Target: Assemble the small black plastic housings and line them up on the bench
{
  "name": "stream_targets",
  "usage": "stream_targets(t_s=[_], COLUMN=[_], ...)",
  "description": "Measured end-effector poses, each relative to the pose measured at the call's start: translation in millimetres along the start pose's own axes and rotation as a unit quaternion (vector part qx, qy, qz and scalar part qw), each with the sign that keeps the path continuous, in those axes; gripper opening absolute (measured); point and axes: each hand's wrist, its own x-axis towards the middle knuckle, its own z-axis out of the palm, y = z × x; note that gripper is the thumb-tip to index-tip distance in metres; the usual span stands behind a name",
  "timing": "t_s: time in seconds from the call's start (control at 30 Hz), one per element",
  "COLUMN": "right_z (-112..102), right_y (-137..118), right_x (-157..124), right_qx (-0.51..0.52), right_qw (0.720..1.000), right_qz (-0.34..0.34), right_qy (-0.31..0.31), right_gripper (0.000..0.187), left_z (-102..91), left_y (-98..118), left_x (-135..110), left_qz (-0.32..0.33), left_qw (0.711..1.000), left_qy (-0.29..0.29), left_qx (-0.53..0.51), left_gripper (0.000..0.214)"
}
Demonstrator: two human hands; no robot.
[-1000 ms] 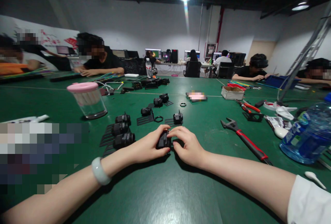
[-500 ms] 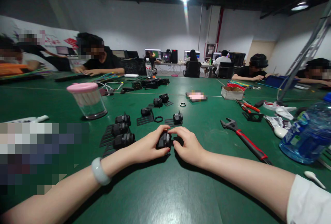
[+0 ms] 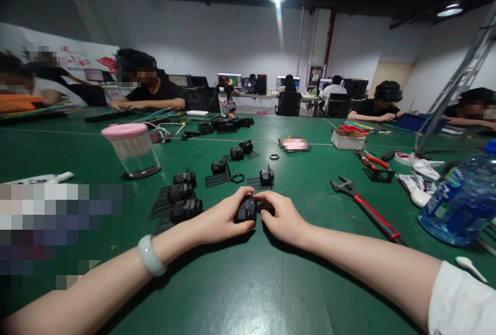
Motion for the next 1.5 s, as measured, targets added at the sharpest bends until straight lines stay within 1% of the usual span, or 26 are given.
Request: stream_targets(t_s=[0.17,0.37,0.47,0.63,0.77,0.87,1.03,1.2,1.37,1.5], right_z=[0.3,1.6,2.3,2.8,1.4,-0.1,-1.5,-0.8,1.3,3.4], right_y=[-0.2,0.6,0.8,0.9,-1.1,-3.4,-4.1,-2.6,0.4,3.2], right_x=[0.3,1.0,0.8,-0.3,-1.1,-2.3,-2.9,-1.2,-0.6,-1.4], right_qx=[-0.002,0.012,0.006,-0.018,-0.005,-0.008,-0.015,-0.019,-0.034,-0.066], right_qw=[1.000,0.999,0.999,1.000,1.000,0.999,0.998,0.999,0.999,0.997], right_qz=[0.007,0.011,0.009,0.008,-0.013,-0.033,-0.050,-0.031,-0.001,0.007], right_qy=[-0.006,-0.036,-0.034,-0.015,0.023,0.031,0.022,0.013,-0.018,-0.041], right_gripper=[0.043,0.046,0.044,0.042,0.042,0.037,0.035,0.037,0.042,0.043], left_z=[-0.8,-0.7,-0.4,-0.8,-1.3,-1.3,-1.1,-1.3,-0.4,-0.2], left_y=[-0.3,0.8,0.5,0.2,1.6,1.8,0.3,-1.1,-1.9,-2.5], left_x=[-0.6,-0.5,-0.4,-0.4,-0.7,-0.8,-0.6,-0.5,-0.3,-1.2], left_qz=[0.001,-0.003,-0.004,-0.001,0.004,0.003,0.009,0.009,0.010,0.009], left_qw=[1.000,1.000,1.000,1.000,1.000,1.000,1.000,1.000,1.000,1.000], left_qy=[-0.003,-0.001,-0.001,0.001,-0.004,-0.003,-0.001,-0.006,-0.005,-0.003], left_qx=[0.004,0.005,0.003,-0.001,-0.001,0.007,0.012,0.011,0.011,0.014], left_gripper=[0.054,0.054,0.055,0.054,0.050,0.051,0.054,0.053,0.054,0.054])
